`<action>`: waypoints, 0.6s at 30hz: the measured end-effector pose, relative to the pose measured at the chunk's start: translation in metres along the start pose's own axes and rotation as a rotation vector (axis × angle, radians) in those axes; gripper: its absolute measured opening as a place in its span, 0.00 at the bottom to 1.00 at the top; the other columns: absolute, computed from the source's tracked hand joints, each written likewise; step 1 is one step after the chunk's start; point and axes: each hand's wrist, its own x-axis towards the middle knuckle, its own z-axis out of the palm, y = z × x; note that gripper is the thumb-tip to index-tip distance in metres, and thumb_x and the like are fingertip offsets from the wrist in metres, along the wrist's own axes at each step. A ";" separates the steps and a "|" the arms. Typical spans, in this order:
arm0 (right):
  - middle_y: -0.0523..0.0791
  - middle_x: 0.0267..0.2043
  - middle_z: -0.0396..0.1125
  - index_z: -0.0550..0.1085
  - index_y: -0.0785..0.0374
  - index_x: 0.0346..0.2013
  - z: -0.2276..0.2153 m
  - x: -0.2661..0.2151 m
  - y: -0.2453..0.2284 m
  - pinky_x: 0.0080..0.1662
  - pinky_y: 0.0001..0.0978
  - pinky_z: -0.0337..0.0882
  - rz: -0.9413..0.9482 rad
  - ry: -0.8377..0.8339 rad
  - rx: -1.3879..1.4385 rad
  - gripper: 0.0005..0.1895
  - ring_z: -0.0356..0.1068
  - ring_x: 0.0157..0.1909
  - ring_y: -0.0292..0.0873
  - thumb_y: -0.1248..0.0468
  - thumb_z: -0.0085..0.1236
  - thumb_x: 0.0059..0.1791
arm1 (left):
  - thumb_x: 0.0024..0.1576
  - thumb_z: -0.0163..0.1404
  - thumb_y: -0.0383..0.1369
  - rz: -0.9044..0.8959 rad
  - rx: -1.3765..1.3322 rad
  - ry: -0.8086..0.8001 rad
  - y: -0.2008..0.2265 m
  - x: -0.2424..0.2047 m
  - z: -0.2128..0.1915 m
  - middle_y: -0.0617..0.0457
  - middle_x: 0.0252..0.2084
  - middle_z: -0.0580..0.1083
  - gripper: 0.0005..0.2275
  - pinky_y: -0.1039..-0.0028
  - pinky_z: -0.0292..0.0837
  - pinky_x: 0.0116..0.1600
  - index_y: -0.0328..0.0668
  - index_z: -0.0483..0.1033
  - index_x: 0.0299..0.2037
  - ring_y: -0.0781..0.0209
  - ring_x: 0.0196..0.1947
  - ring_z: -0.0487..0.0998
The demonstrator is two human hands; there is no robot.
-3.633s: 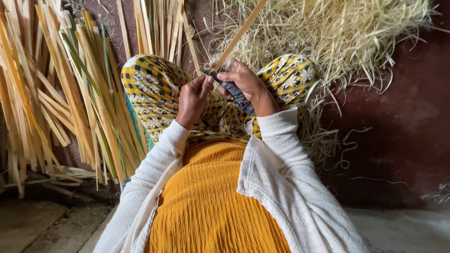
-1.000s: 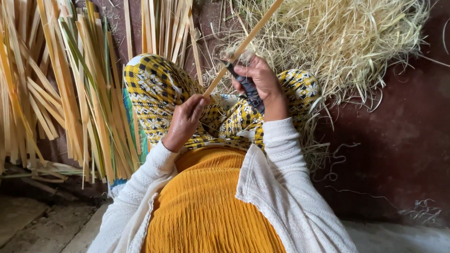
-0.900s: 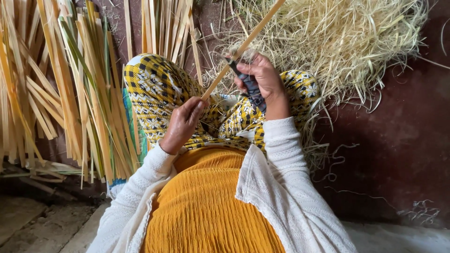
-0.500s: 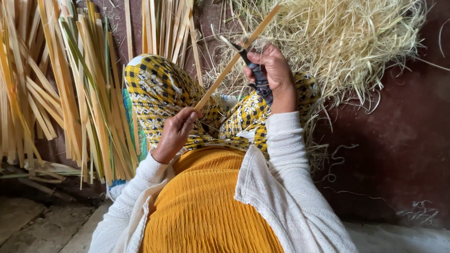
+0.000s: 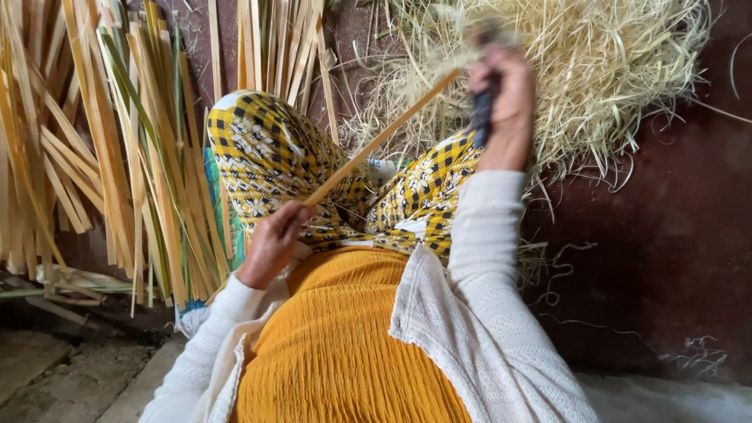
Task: A person is sitting on the floor, using a small knife to shave thin strips from a long piece of bamboo or wood.
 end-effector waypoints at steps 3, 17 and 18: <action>0.48 0.44 0.73 0.72 0.71 0.50 -0.064 0.042 -0.021 0.27 0.22 0.66 -0.111 -0.092 0.064 0.13 0.65 0.25 0.34 0.70 0.50 0.51 | 0.61 0.44 0.41 -0.202 -0.253 0.032 0.010 -0.014 -0.012 0.52 0.42 0.78 0.17 0.75 0.69 0.34 0.43 0.77 0.52 0.65 0.30 0.71; 0.56 0.21 0.67 0.58 0.60 0.40 0.027 -0.057 0.110 0.19 0.35 0.70 0.328 -0.420 -0.124 0.13 0.71 0.18 0.50 0.67 0.54 0.50 | 0.67 0.41 0.32 0.084 -0.249 0.051 0.039 0.070 0.028 0.54 0.21 0.65 0.08 0.73 0.65 0.34 0.34 0.70 0.45 0.63 0.24 0.67; 0.56 0.22 0.68 0.56 0.60 0.41 0.017 -0.050 0.133 0.20 0.35 0.71 0.377 -0.487 -0.110 0.14 0.72 0.19 0.50 0.66 0.53 0.51 | 0.67 0.42 0.32 0.105 -0.152 0.061 0.036 0.074 0.032 0.53 0.20 0.68 0.07 0.72 0.65 0.32 0.36 0.71 0.45 0.62 0.22 0.68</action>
